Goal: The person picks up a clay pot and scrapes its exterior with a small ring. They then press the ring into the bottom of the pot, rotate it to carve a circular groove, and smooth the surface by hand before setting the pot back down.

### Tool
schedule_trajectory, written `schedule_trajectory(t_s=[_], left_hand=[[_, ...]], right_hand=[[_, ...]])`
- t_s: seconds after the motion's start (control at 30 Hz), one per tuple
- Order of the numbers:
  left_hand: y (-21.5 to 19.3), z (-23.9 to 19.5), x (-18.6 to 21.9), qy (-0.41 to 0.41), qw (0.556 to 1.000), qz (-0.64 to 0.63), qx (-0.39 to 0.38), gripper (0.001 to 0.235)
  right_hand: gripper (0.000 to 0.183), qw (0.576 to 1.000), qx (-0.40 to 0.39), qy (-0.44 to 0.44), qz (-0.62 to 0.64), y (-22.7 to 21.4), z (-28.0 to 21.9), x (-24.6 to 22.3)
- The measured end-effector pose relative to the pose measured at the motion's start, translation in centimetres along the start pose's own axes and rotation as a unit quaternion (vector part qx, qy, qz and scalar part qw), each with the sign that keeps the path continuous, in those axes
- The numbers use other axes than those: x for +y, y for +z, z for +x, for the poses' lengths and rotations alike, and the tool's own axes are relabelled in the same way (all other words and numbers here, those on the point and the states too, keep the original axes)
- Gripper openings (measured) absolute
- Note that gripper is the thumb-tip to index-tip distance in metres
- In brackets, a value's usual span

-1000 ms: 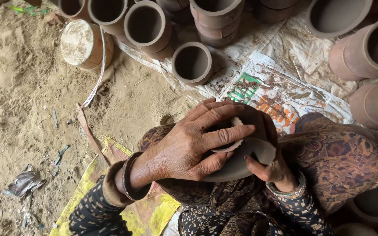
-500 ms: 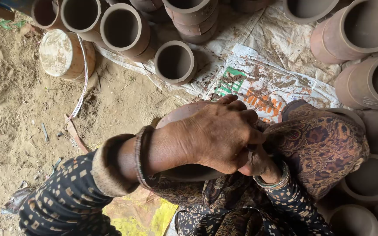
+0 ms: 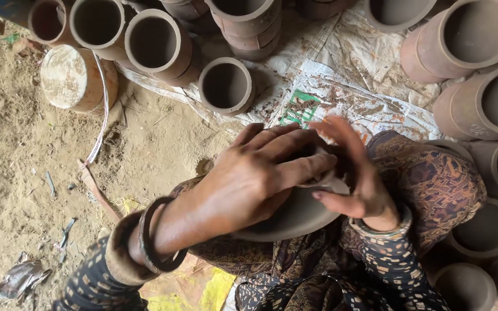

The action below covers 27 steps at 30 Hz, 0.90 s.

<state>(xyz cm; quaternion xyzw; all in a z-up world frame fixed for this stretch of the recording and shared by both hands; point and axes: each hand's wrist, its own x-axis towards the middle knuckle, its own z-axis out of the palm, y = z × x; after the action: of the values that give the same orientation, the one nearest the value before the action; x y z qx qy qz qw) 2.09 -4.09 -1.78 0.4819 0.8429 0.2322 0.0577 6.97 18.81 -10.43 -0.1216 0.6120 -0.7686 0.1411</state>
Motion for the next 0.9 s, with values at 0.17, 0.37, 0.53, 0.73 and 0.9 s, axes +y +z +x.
schedule_trajectory(t_s=[0.17,0.37,0.53,0.73,0.9], left_hand=[[1.3,-4.4,1.4,-0.082,0.965,-0.089,0.234,0.06],[5.3,-7.6,2.6,-0.124,0.947,-0.097,0.279,0.055],[5.2,-8.4,2.2,-0.103,0.951,-0.157,0.247,0.055],[5.3,-8.4,1.6,-0.069,0.953,-0.188,0.227,0.046],[3.9,-7.1,1.7,-0.066,0.961,-0.2,0.181,0.044]], right_hand=[[0.104,0.993,-0.002,-0.086,-0.087,-0.3,-0.3,-2.0],[0.096,0.99,0.025,0.029,-0.137,-1.1,-2.3,1.7],[0.099,0.989,0.012,0.038,-0.142,-1.2,-2.3,2.3],[0.1,0.99,0.008,0.018,-0.137,-2.2,-3.0,3.9],[0.1,0.988,0.021,0.005,-0.154,-2.2,-3.3,3.7]])
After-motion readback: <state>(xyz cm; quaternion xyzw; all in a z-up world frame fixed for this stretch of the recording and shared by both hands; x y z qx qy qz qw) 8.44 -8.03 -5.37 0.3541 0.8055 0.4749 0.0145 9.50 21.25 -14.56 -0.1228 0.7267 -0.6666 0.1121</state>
